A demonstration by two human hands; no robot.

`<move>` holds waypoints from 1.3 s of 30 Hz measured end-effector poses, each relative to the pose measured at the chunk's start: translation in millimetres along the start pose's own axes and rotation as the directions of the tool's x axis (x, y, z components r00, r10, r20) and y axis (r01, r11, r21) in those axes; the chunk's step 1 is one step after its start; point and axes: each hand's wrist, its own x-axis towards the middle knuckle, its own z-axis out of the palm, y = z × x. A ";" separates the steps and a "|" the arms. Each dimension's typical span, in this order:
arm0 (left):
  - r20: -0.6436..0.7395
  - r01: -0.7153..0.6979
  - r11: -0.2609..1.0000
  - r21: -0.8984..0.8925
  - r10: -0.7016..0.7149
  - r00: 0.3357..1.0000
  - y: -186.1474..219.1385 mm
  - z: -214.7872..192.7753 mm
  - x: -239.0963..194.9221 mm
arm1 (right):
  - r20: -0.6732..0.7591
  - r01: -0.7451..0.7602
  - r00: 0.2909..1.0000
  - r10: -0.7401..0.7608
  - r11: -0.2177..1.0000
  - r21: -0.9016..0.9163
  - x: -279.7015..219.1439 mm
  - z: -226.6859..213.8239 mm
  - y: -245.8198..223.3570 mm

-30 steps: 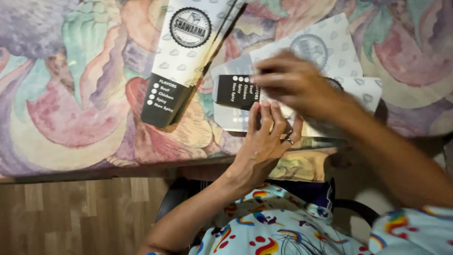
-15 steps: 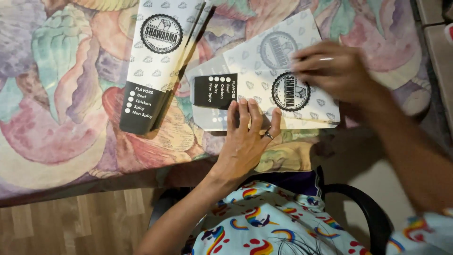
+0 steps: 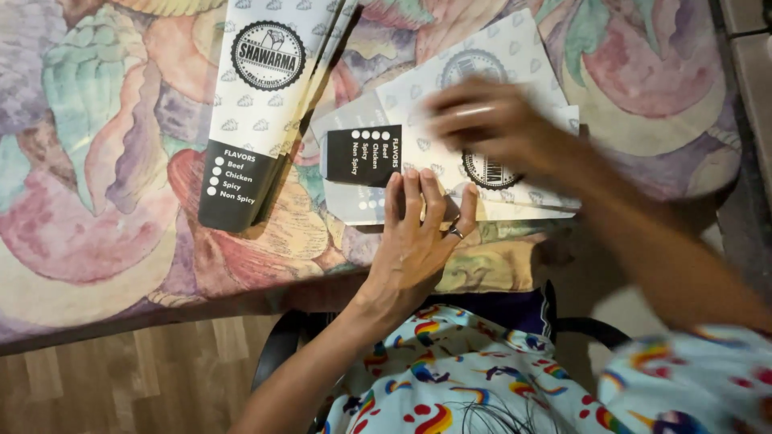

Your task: Folding and taping paper shawarma wrappers at a manual packaging station.

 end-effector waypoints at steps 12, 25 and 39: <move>0.087 -0.045 0.995 -0.093 0.054 0.995 -4.5 -6.9 -1.2 | -0.224 -0.073 0.974 0.035 0.984 -0.163 -75.5 -46.1 13.1; 0.159 -0.001 0.976 -0.218 0.037 0.987 -1.0 -4.8 -2.5 | -0.002 0.351 0.935 -0.355 0.926 -0.141 44.4 49.5 13.1; 0.201 -0.031 0.997 -0.076 0.046 0.978 -1.5 -21.8 5.6 | -0.513 -0.501 0.823 0.243 0.737 -0.455 -115.2 -36.0 26.7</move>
